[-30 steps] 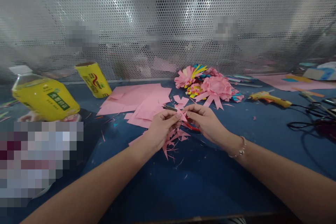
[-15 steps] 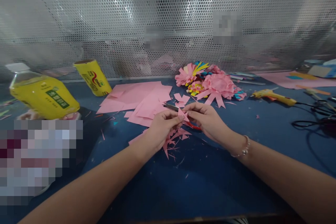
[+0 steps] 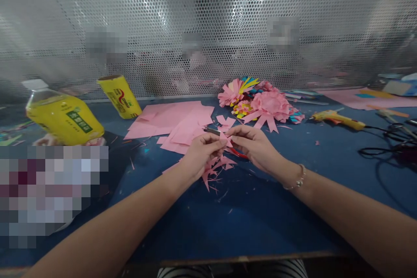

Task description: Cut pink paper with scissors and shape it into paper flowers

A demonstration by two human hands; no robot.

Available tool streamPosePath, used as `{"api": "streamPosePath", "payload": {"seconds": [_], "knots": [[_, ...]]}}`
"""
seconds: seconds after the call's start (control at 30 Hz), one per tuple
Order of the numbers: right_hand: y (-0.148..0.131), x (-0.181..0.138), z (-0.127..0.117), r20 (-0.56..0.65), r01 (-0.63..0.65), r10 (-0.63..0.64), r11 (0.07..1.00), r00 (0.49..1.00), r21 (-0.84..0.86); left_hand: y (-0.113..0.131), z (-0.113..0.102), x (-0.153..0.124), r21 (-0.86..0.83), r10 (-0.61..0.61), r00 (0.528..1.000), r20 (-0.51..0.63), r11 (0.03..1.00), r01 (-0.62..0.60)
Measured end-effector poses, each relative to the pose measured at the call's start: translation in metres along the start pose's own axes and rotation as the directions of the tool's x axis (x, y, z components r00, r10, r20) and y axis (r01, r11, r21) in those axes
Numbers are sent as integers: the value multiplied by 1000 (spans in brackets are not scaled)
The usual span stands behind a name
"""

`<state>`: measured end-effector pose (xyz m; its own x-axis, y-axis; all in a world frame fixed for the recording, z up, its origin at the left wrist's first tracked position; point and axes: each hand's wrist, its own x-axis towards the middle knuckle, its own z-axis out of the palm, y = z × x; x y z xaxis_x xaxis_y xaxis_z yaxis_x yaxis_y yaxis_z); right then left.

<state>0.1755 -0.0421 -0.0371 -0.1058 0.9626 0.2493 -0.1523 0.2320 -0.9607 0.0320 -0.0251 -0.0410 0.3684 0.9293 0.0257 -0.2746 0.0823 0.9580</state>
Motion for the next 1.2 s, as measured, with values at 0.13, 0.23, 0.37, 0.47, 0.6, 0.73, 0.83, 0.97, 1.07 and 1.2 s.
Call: {"api": "streamPosePath", "payload": {"seconds": [0.13,0.23,0.37,0.47,0.6,0.73,0.83,0.97,1.07,1.2], "knots": [[-1,-1,1,7,-2,2,1000,1000,4,2,1,-1,-20,-19,1000,-4,1000,18],[-1,-1,2,-4,-6,6,1000,1000,-1,4,2,-3,-45,-40,999,-8,998,40],[-1,-1,2,-12,-17,17,1000,1000,24,6,3,-4,-67,-56,998,-4,996,55],[-2,-1,3,-16,-40,41,998,999,42,6,2,-4,-67,-56,998,-2,996,55],[-1,0,3,-27,-64,65,997,997,54,4,1,-2,-17,-48,999,-7,999,48],[1,0,4,-52,-63,65,997,997,39,1,0,-1,58,15,1000,-5,998,-15],[1,0,5,-43,-63,64,998,997,32,1,-1,0,89,47,999,-15,995,-45],[1,0,5,-24,-75,75,997,997,8,0,-2,1,132,69,998,-6,989,-68],[1,0,4,-17,-68,68,997,998,-20,0,-1,1,155,66,998,14,986,-67],[0,0,3,-4,-39,39,996,999,-85,-2,-2,1,157,70,997,15,985,-72]]}}
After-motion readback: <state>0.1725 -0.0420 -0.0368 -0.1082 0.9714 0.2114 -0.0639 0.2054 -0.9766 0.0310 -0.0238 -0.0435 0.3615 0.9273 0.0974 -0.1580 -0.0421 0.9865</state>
